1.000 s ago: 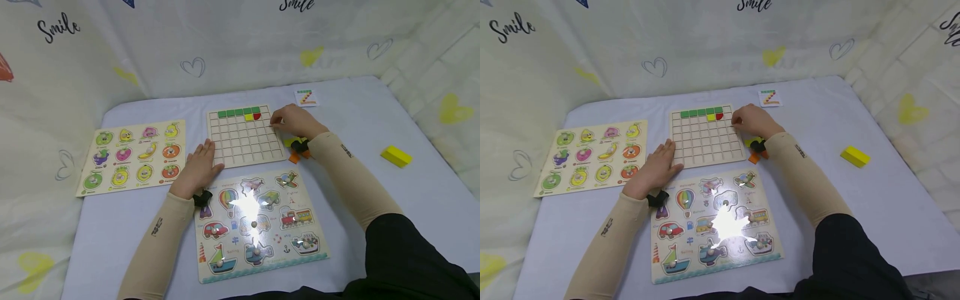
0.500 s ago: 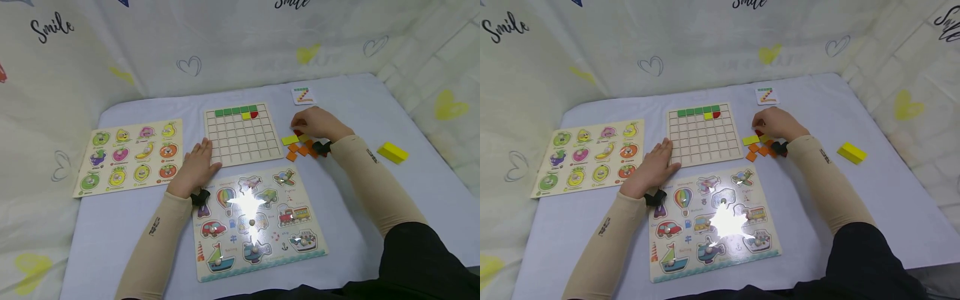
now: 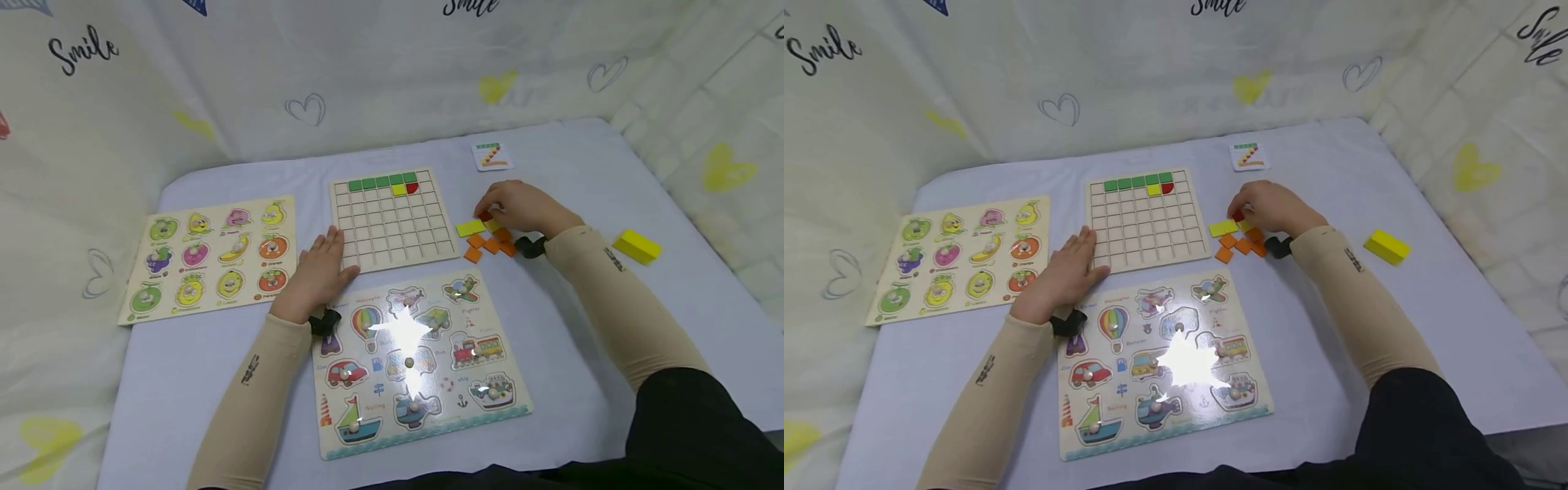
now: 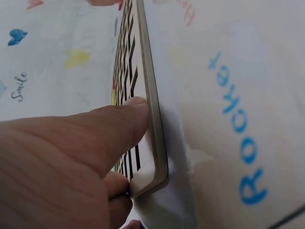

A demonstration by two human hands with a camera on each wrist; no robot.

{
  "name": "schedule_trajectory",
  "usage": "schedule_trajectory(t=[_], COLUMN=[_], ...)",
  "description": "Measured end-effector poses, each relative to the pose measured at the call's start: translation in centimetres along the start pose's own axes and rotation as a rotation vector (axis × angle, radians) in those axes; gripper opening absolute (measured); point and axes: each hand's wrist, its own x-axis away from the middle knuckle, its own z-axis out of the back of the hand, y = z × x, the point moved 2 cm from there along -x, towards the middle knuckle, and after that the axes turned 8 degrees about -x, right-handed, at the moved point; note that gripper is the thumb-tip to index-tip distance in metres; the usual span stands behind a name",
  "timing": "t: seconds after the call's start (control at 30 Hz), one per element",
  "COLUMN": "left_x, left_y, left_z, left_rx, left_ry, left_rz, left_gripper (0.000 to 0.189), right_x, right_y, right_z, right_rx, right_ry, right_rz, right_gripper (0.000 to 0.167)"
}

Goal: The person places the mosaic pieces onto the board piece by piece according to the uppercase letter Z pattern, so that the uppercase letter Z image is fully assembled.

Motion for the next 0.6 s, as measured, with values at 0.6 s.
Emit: schedule_trajectory(t=[0.6], left_x=[0.07], left_y=[0.18], left_z=[-0.04], left_rx=[-0.001], left_ry=[-0.002], left_rz=[0.006], left_gripper=[0.086], right_x=[0.15], right_y=[0.68], right_z=[0.45], right_rx=[0.136], right_ry=[-0.008], right_rz=[-0.058], right_gripper=[0.024])
